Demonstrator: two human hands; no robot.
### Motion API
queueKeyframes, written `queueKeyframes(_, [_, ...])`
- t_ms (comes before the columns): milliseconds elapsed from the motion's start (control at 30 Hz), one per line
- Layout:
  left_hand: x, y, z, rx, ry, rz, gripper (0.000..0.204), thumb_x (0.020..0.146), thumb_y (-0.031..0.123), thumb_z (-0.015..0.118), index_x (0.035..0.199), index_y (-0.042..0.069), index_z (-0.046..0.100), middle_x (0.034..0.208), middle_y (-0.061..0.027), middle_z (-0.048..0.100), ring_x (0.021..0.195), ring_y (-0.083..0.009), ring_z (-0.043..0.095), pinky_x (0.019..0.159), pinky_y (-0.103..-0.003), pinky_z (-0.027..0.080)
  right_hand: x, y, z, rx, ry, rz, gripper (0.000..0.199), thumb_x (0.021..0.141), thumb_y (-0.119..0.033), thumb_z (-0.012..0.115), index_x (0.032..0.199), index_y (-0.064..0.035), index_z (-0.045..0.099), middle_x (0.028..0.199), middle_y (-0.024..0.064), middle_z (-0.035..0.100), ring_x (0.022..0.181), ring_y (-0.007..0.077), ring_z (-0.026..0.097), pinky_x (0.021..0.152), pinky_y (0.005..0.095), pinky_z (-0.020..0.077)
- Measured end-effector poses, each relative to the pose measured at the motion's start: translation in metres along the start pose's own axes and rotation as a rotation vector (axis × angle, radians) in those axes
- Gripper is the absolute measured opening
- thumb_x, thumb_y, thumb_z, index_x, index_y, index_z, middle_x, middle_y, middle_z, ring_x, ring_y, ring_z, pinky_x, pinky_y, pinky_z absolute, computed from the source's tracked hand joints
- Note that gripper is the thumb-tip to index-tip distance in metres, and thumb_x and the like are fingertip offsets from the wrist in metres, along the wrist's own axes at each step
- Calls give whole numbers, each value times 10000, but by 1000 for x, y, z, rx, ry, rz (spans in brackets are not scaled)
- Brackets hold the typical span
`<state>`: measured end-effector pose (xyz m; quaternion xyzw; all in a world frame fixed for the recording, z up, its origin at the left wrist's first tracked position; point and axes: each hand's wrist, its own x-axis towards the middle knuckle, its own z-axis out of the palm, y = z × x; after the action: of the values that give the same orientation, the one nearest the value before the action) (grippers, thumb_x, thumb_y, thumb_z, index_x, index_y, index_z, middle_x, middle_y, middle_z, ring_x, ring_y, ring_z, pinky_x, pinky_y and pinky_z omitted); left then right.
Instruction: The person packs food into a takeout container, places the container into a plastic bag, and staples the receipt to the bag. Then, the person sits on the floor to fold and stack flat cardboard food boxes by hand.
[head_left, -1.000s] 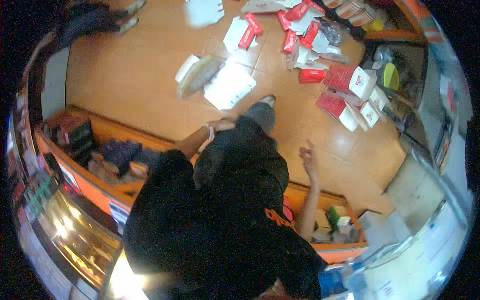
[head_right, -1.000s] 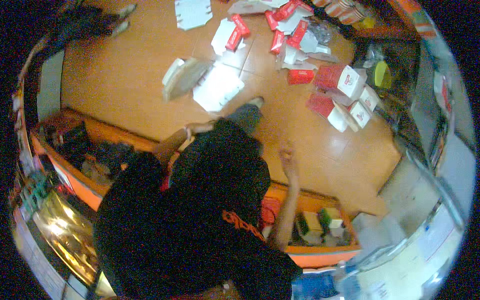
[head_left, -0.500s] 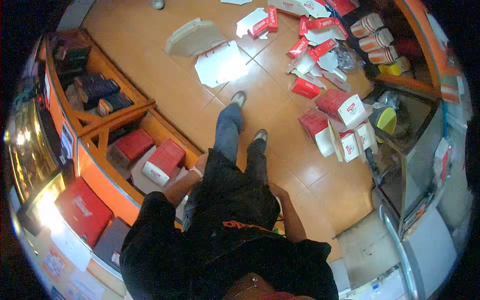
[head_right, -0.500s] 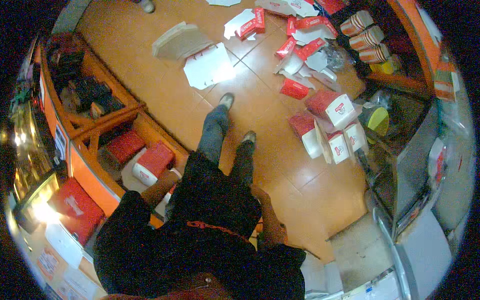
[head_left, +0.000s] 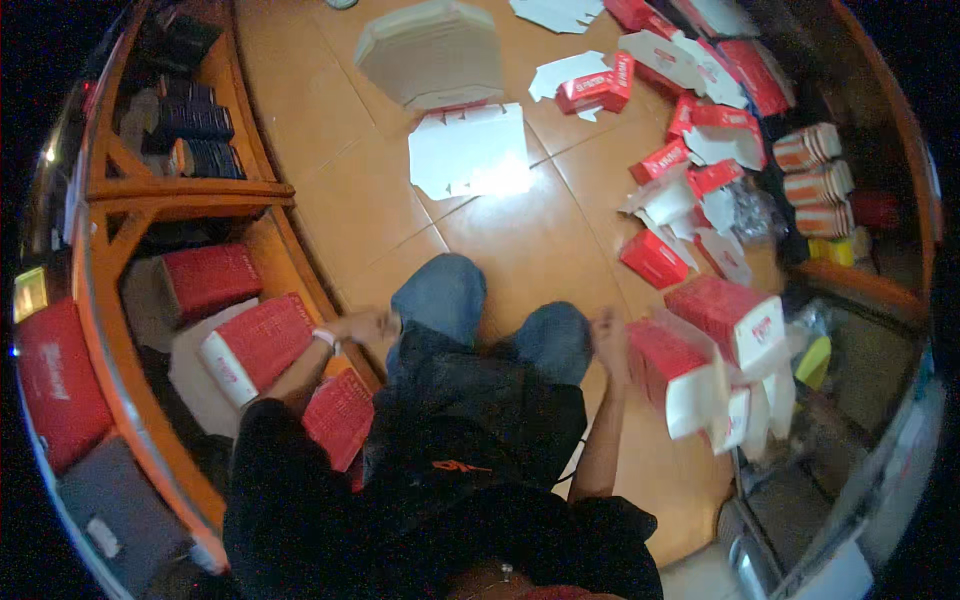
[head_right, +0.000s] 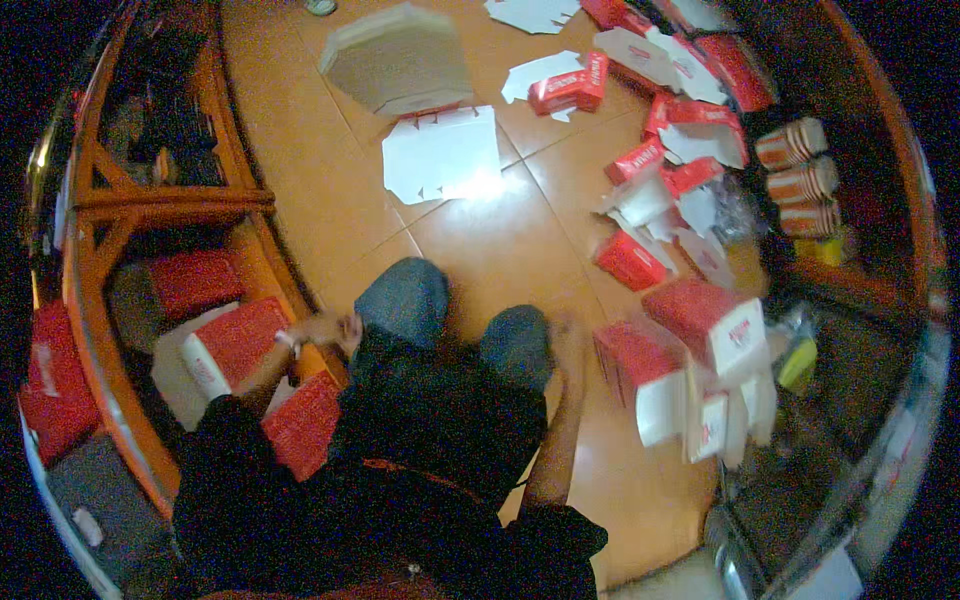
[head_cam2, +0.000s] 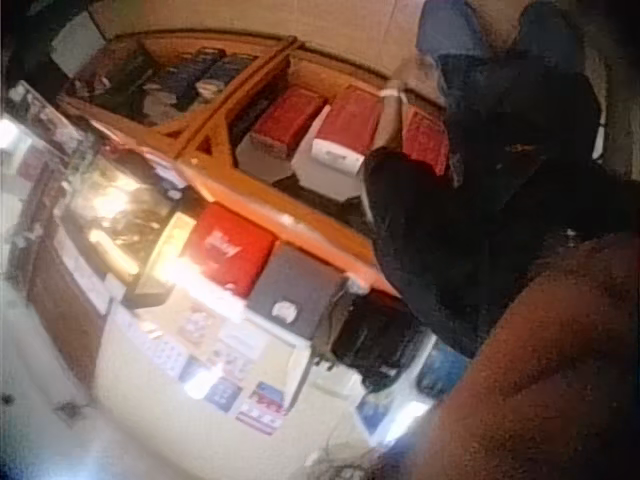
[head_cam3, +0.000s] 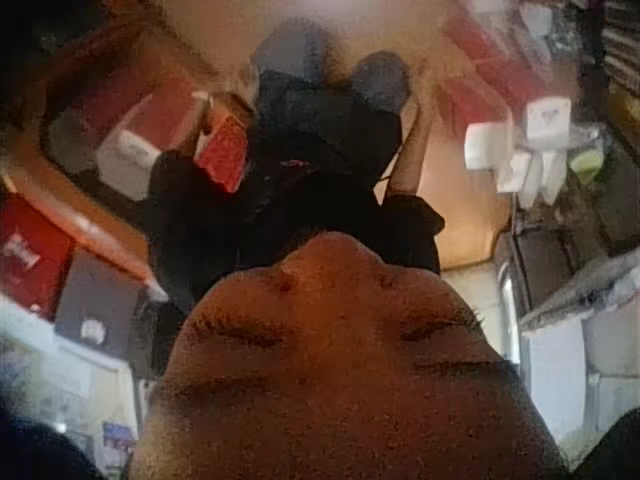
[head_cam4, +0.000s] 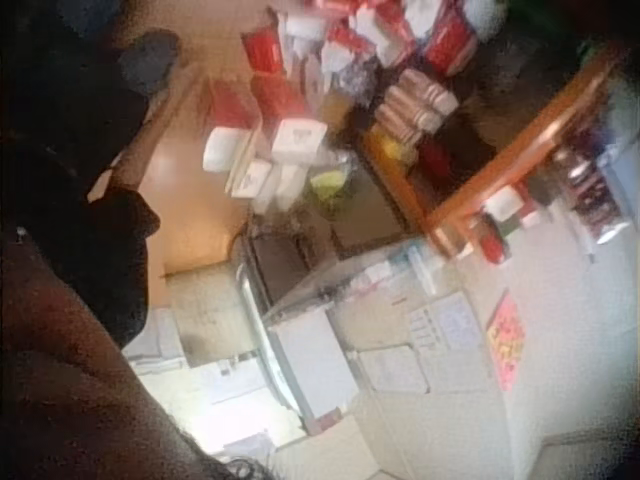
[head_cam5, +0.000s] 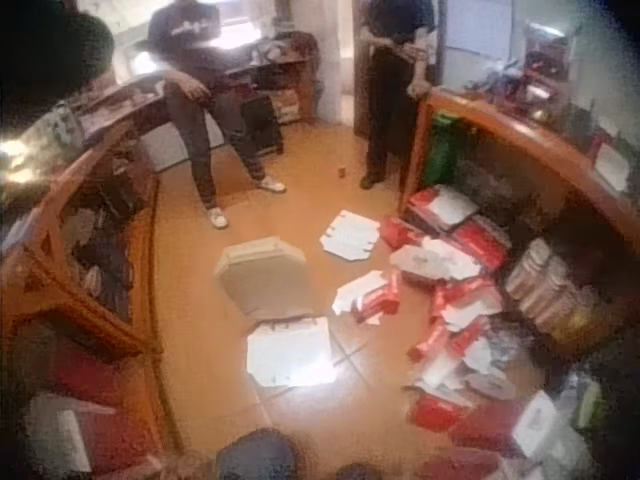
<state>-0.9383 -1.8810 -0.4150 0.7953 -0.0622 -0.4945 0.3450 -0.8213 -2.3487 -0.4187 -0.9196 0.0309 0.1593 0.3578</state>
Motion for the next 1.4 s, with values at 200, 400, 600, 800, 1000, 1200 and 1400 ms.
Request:
queueKeyframes(200, [171, -132, 4, -1038, 982, -243, 247, 823, 320, 526, 830, 77, 568, 743, -10, 555, 618, -120, 510, 524, -248, 423, 122, 42, 70, 277, 80, -168, 216, 831, -165, 521, 972, -2, 514, 805, 135, 575, 778, 222, 547, 646, 322, 439])
queueKeyframes(400, [260, -155, -27, -977, 846, -314, 336, 779, 306, 569, 983, 44, 522, 891, -53, 543, 718, -174, 504, 562, -250, 399, 125, 50, 157, -173, -203, -144, 113, 812, -144, 557, 875, -51, 574, 899, 72, 550, 904, 184, 511, 796, 301, 395])
queueKeyframes(600, [358, -163, -156, -729, 1499, -684, 570, 674, 361, 652, 1088, 15, 469, 1096, -155, 474, 987, -296, 444, 817, -384, 360, 320, 35, 133, 326, -369, -137, 212, 858, -178, 513, 1009, -29, 506, 918, 42, 557, 846, 108, 525, 708, 252, 433])
queueKeyframes(800, [430, -147, -247, -262, 1718, -1186, 750, 603, 484, 645, 1189, 73, 423, 1205, -196, 417, 1161, -366, 331, 973, -489, 234, 548, -59, 176, 327, -341, -348, 271, 881, -152, 470, 1107, -10, 430, 905, 39, 513, 747, 97, 480, 608, 218, 424])
queueKeyframes(1000, [436, -138, -279, -538, 1380, -1389, 781, 678, 462, 621, 1278, 78, 302, 1287, -193, 310, 1211, -304, 270, 1003, -396, 206, 599, -119, 274, 365, -398, -492, 495, 816, -189, 553, 1239, -52, 338, 1182, 222, 415, 1098, 299, 422, 916, 392, 340])
queueKeyframes(1200, [403, -161, -239, -598, 1390, -1204, 740, 711, 432, 603, 1276, 71, 290, 1234, -177, 321, 1152, -283, 289, 959, -387, 226, 568, -67, 325, -582, 87, -530, 582, 808, -326, 483, 1322, -134, 290, 1383, 132, 246, 1269, 275, 248, 957, 583, 190])
queueKeyframes(1400, [364, -151, -178, -734, 1375, -1087, 700, 744, 402, 584, 1275, 64, 278, 1181, -161, 332, 1092, -263, 308, 914, -377, 247, 580, -55, 333, -503, 123, -542, 528, 796, -355, 476, 1279, -171, 366, 1367, 140, 273, 1252, 317, 268, 982, 563, 153])
